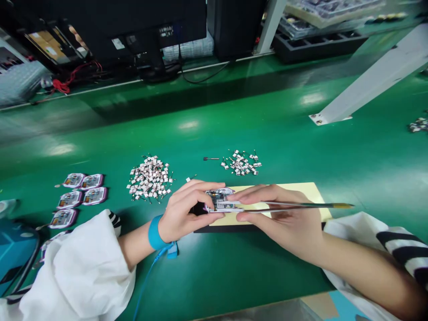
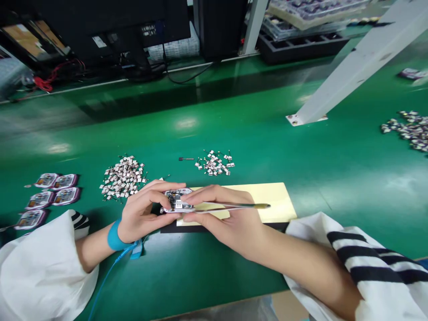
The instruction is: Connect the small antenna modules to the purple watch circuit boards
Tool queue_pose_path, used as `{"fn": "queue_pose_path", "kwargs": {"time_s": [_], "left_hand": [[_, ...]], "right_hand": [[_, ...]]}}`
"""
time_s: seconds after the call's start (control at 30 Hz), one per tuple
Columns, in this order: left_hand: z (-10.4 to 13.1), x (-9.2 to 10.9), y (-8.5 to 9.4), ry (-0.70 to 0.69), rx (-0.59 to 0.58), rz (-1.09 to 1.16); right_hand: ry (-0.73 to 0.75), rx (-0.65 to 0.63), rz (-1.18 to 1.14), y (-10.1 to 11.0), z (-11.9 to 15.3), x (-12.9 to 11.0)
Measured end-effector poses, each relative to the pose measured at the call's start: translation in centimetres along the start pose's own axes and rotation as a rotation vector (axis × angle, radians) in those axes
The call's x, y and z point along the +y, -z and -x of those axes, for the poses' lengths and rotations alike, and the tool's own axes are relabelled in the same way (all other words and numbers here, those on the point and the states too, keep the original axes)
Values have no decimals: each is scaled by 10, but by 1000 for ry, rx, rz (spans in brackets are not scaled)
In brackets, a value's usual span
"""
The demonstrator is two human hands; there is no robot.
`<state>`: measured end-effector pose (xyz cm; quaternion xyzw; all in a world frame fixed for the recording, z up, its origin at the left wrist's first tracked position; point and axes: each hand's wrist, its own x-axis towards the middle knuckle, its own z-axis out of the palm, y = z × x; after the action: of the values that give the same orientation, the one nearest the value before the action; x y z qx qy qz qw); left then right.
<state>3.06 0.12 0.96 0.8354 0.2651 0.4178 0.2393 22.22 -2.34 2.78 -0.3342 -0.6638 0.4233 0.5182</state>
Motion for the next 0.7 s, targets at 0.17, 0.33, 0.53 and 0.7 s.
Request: {"fn": "queue_pose_path", "kwargs": {"time_s": [0.17, 0.33, 0.53, 0.7], "left_hand": [[0, 0, 0, -56, 40, 58], [-1, 0, 0, -70, 44, 65], [-1, 2, -1, -97, 42, 59], [0, 2, -1, -95, 54, 30]], "right_hand": [[-46, -12, 6, 1, -1, -1], [-31, -3, 15, 0, 0, 1], [-11, 53, 26, 1, 0, 1], [-33, 7, 25, 3, -1, 0]]}}
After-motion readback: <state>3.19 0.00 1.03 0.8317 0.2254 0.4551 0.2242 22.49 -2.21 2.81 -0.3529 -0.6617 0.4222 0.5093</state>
